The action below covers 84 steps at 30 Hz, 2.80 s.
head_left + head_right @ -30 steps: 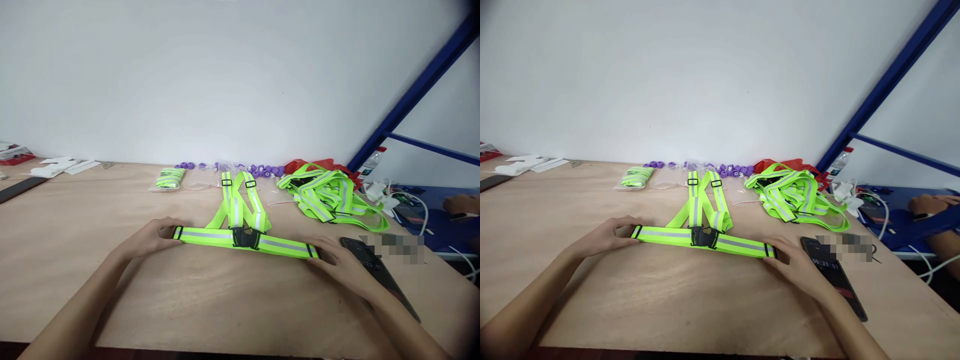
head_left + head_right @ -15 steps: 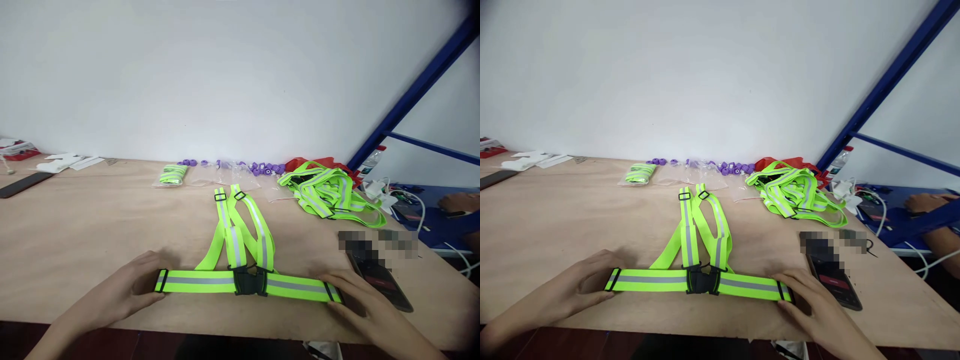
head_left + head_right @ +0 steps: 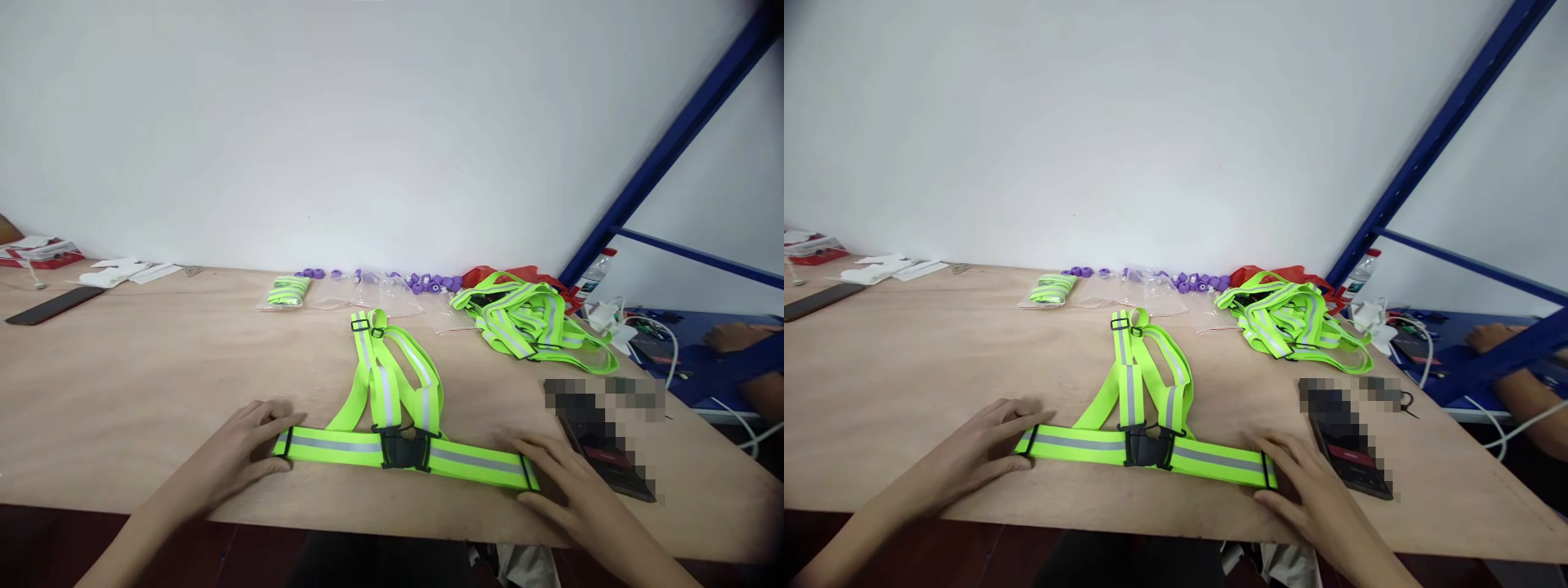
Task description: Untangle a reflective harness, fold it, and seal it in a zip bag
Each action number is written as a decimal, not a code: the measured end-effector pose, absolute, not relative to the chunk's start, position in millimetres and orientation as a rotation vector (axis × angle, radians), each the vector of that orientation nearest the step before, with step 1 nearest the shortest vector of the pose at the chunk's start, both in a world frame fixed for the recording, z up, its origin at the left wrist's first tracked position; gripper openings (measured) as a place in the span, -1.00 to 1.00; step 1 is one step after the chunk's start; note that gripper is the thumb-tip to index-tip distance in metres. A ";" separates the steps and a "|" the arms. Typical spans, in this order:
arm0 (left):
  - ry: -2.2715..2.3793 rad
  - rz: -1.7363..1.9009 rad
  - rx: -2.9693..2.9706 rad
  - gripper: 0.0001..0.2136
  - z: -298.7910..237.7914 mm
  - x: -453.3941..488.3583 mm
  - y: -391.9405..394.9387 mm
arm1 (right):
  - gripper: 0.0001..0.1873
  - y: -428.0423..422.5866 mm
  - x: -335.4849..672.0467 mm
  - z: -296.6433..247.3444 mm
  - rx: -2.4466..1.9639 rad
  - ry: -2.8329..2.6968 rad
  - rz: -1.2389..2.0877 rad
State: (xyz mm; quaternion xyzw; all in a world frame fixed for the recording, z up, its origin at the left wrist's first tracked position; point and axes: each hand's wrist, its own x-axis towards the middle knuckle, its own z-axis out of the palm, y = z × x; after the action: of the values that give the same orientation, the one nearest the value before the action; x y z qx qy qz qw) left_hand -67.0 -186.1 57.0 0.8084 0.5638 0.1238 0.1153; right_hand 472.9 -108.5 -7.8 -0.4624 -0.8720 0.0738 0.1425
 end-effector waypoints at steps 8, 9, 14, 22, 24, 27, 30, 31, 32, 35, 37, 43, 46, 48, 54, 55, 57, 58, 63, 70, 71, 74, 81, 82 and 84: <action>1.648 0.859 2.628 -0.54 55.8 -42.7 -208.8 | -0.34 -128.6 442.5 3.1 -1.116 -2.471 -0.263; 1.613 0.964 2.635 -0.61 56.4 -27.7 -214.2 | -0.33 -132.1 436.1 2.3 -1.103 -2.480 -0.283; 1.156 0.852 2.706 -0.75 49.3 72.9 -222.0 | -0.29 -139.3 402.3 -5.8 -1.071 -2.587 -0.211; 1.267 0.427 2.567 -0.47 24.4 130.0 -196.6 | -0.34 -136.9 383.2 4.9 -1.361 -2.720 0.429; 1.288 0.369 2.520 -0.46 24.6 130.4 -196.6 | -0.30 -139.1 384.5 10.5 -1.384 -2.692 0.537; 1.362 0.324 2.467 -0.37 24.8 132.7 -198.1 | -0.41 -133.0 385.2 22.9 -1.338 -2.565 0.634; 1.376 0.372 2.471 -0.36 19.8 135.1 -199.1 | -0.58 -107.8 378.8 38.6 -1.305 -2.359 0.714; 1.366 0.387 2.479 -0.37 17.5 135.5 -199.2 | -0.60 -96.0 374.7 43.5 -1.316 -2.290 0.760; 1.360 0.395 2.483 -0.37 15.5 135.6 -199.2 | -0.62 -83.5 369.6 47.8 -1.340 -2.218 0.841; 1.347 0.392 2.484 -0.37 13.4 134.7 -198.9 | -0.54 -48.1 349.5 56.0 -1.402 -1.948 1.291; 1.337 0.372 2.480 -0.36 15.6 133.6 -198.8 | -0.49 -30.4 333.8 57.3 -1.382 -1.835 1.484; 1.301 0.377 2.476 -0.39 21.3 130.2 -200.4 | -0.52 -4.7 294.2 49.2 -1.220 -1.692 1.682; 1.289 0.409 2.479 -0.41 19.5 129.5 -200.9 | -0.55 0.1 284.0 46.8 -1.173 -1.646 1.707; 1.281 0.422 2.483 -0.41 17.9 129.5 -200.9 | -0.57 0.0 279.4 47.7 -1.152 -1.639 1.741; 1.291 0.423 2.498 -0.42 16.8 129.3 -200.0 | -0.70 -2.9 266.5 48.7 -1.137 -1.580 1.750; 1.293 0.421 2.496 -0.43 17.3 128.9 -199.8 | -0.71 -1.4 264.5 47.8 -1.139 -1.564 1.726; 1.286 0.418 2.489 -0.45 18.9 128.1 -199.4 | -0.71 2.9 261.7 45.6 -1.136 -1.539 1.683; 1.281 0.416 2.484 -0.45 19.7 127.7 -199.1 | -0.71 5.4 261.0 44.6 -1.132 -1.527 1.663; 1.256 0.387 2.470 -0.50 24.0 126.4 -196.9 | -0.67 18.2 263.7 41.5 -1.114 -1.496 1.534; 1.216 0.414 2.459 -0.56 33.4 122.8 -192.7 | -0.72 37.0 266.3 35.5 -1.125 -1.430 1.451; 1.197 0.414 2.462 -0.56 33.9 121.9 -192.7 | -0.74 40.5 266.0 35.0 -1.131 -1.406 1.456; 1.115 0.410 2.496 -0.55 31.4 120.5 -193.1 | -0.77 53.3 265.4 34.6 -1.157 -1.326 1.496; 0.930 0.529 2.776 -0.74 12.3 133.5 -194.8 | -0.86 86.1 271.4 39.1 -1.218 -1.166 1.484; 0.941 0.544 2.800 -0.77 9.6 136.0 -195.1 | -0.87 90.1 273.6 40.7 -1.224 -1.152 1.470; 0.971 0.565 2.835 -0.77 3.6 139.9 -195.4 | -0.88 97.4 278.8 44.8 -1.236 -1.133 1.438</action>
State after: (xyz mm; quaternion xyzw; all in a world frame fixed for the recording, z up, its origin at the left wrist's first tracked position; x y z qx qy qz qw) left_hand 139.9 -195.4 3.6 0.9287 0.3180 0.1852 0.0461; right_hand 278.8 97.4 44.8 -0.4999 -0.4580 0.5816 0.4495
